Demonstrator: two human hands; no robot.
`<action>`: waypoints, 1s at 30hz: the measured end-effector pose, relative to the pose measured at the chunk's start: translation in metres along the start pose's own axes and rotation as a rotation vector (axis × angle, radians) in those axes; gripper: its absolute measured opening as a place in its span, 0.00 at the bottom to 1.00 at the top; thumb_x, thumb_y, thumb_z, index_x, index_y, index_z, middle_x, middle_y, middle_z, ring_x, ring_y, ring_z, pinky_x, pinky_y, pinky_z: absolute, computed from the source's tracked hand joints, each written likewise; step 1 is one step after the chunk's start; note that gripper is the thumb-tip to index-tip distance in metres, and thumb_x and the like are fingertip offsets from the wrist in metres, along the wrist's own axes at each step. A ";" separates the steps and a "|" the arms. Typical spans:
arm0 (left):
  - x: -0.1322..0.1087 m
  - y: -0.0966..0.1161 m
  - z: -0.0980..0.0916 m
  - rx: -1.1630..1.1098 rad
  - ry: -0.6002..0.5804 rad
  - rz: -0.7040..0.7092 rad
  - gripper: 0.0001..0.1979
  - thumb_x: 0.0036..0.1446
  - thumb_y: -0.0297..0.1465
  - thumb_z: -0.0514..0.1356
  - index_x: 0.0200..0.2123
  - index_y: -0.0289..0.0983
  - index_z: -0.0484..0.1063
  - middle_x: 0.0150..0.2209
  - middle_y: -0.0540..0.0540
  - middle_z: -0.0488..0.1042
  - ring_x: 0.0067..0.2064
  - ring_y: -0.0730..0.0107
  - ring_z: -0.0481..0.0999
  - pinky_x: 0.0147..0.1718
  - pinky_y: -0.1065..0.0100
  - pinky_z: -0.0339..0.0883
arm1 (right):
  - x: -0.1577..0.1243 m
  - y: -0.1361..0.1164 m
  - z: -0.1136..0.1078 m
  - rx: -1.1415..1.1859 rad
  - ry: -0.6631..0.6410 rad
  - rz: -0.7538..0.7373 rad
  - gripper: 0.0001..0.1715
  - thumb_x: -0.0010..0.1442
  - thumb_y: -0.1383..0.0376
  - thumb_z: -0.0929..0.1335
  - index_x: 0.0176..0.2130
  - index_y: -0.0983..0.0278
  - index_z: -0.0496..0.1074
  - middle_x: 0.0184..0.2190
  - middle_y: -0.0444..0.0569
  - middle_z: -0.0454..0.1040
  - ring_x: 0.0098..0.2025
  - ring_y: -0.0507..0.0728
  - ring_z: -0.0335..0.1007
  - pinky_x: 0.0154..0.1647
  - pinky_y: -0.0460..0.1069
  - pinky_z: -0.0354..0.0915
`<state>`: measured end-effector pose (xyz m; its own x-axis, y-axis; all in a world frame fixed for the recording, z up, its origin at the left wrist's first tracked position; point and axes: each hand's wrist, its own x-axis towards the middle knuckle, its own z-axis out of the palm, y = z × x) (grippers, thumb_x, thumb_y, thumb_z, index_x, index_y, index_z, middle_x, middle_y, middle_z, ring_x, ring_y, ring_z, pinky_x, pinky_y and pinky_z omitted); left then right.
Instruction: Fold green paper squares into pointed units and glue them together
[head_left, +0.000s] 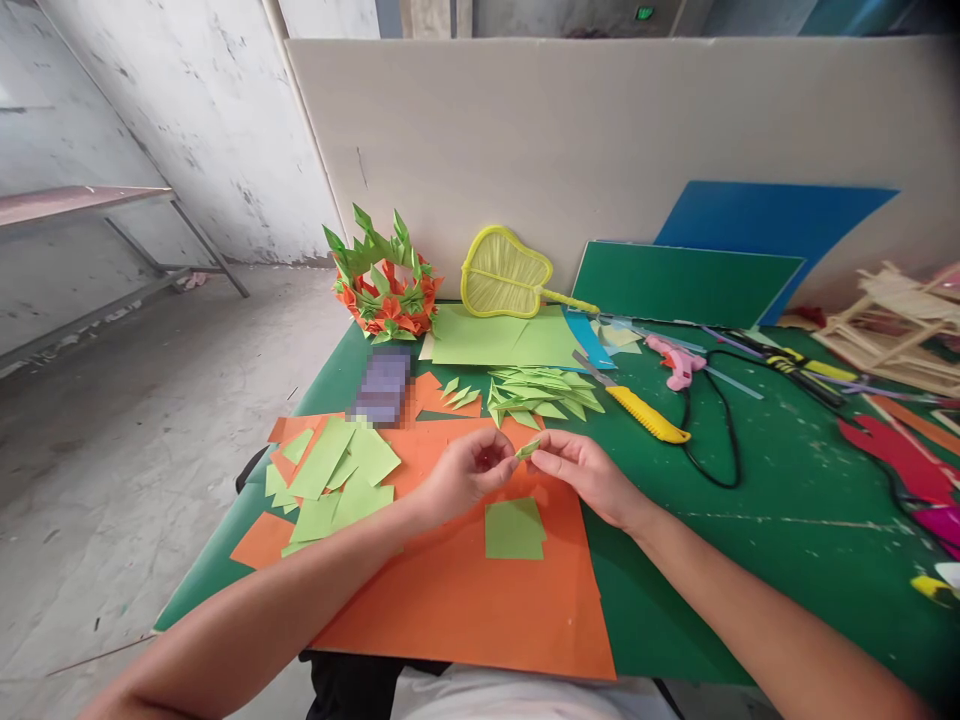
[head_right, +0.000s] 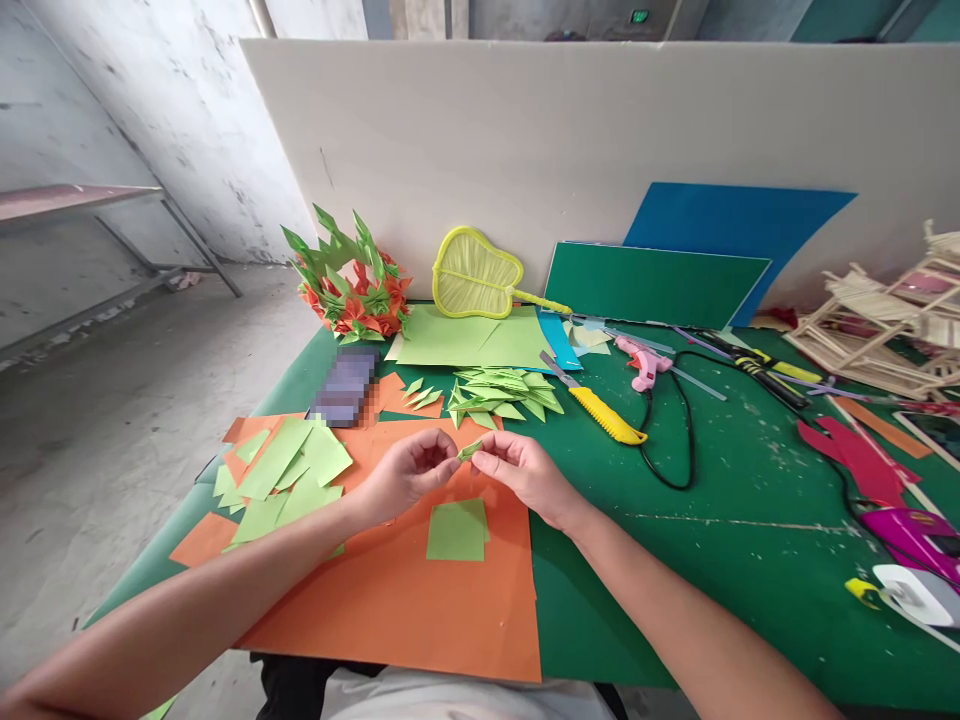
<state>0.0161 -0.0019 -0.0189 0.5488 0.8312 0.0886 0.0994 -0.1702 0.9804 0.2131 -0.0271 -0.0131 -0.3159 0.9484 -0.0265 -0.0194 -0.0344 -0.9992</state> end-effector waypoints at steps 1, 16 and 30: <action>0.000 0.001 0.001 0.023 0.011 0.010 0.12 0.57 0.39 0.58 0.31 0.35 0.65 0.27 0.51 0.64 0.27 0.78 0.60 0.25 0.75 0.57 | 0.000 0.000 0.001 0.006 0.005 0.002 0.12 0.57 0.56 0.70 0.33 0.63 0.72 0.30 0.44 0.69 0.35 0.52 0.64 0.39 0.47 0.59; -0.003 0.011 0.003 0.250 -0.011 0.080 0.10 0.56 0.36 0.58 0.28 0.35 0.67 0.25 0.52 0.65 0.26 0.78 0.59 0.24 0.75 0.55 | 0.000 0.002 0.006 -0.145 -0.008 -0.103 0.10 0.61 0.63 0.63 0.29 0.63 0.69 0.26 0.42 0.66 0.31 0.52 0.62 0.36 0.47 0.59; -0.003 0.011 0.003 0.143 -0.039 0.015 0.12 0.56 0.39 0.59 0.29 0.35 0.67 0.27 0.51 0.68 0.27 0.78 0.64 0.26 0.75 0.60 | -0.001 0.003 0.004 -0.142 0.052 -0.129 0.08 0.59 0.65 0.64 0.28 0.63 0.66 0.26 0.42 0.64 0.30 0.51 0.61 0.34 0.46 0.59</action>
<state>0.0184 -0.0076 -0.0090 0.5826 0.8074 0.0933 0.2071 -0.2585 0.9435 0.2095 -0.0289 -0.0164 -0.2697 0.9573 0.1039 0.0788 0.1295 -0.9884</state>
